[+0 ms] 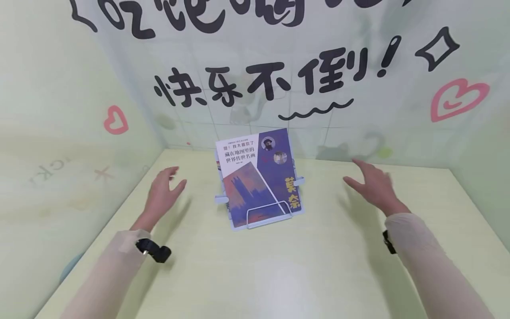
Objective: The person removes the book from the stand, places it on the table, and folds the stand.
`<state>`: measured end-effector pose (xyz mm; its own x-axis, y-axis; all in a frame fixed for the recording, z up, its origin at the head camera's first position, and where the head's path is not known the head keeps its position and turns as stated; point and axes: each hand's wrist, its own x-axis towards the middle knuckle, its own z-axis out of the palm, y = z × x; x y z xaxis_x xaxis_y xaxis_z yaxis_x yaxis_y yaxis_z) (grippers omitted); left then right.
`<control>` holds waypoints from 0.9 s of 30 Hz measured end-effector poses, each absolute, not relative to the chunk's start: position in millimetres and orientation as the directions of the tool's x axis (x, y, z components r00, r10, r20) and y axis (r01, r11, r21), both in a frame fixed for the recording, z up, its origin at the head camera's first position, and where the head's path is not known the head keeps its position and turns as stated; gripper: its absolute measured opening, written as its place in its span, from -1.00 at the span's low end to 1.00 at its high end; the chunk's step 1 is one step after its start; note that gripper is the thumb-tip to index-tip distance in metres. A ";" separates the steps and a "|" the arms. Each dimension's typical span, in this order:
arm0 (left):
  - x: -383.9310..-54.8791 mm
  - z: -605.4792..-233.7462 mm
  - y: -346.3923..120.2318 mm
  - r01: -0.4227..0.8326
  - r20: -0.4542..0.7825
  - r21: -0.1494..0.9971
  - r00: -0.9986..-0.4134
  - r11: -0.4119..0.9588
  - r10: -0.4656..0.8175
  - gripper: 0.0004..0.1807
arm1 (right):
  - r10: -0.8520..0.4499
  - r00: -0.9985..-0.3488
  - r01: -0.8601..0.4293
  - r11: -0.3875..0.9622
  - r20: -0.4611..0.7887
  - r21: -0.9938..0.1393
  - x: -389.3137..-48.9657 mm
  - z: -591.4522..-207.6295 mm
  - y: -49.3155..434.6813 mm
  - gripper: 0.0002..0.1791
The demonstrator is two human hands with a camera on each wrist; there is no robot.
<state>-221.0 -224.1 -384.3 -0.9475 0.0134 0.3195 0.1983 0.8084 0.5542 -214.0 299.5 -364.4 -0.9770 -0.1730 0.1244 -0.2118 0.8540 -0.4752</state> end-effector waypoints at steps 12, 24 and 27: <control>-224.1 -367.9 -129.0 0.094 0.133 0.899 -0.989 0.428 -0.062 -0.76 | -0.230 -0.968 -0.223 0.603 0.100 -0.766 -252.1 -363.6 198.0 -0.60; -224.4 -370.6 -112.1 0.076 0.123 0.901 -0.989 0.428 -0.084 -0.70 | -0.149 -0.978 -0.208 0.597 0.148 -0.775 -251.3 -374.1 179.6 -0.64; -223.7 -371.7 -109.6 0.072 0.128 0.899 -0.987 0.432 -0.100 -0.70 | -0.147 -0.977 -0.210 0.604 0.152 -0.769 -252.3 -374.4 176.7 -0.64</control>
<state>-223.7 -109.6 -371.7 -0.9868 -0.1000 0.1276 0.0725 0.4317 0.8991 -252.3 176.7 -374.4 -0.9774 -0.1470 0.1517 -0.2101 0.6042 -0.7686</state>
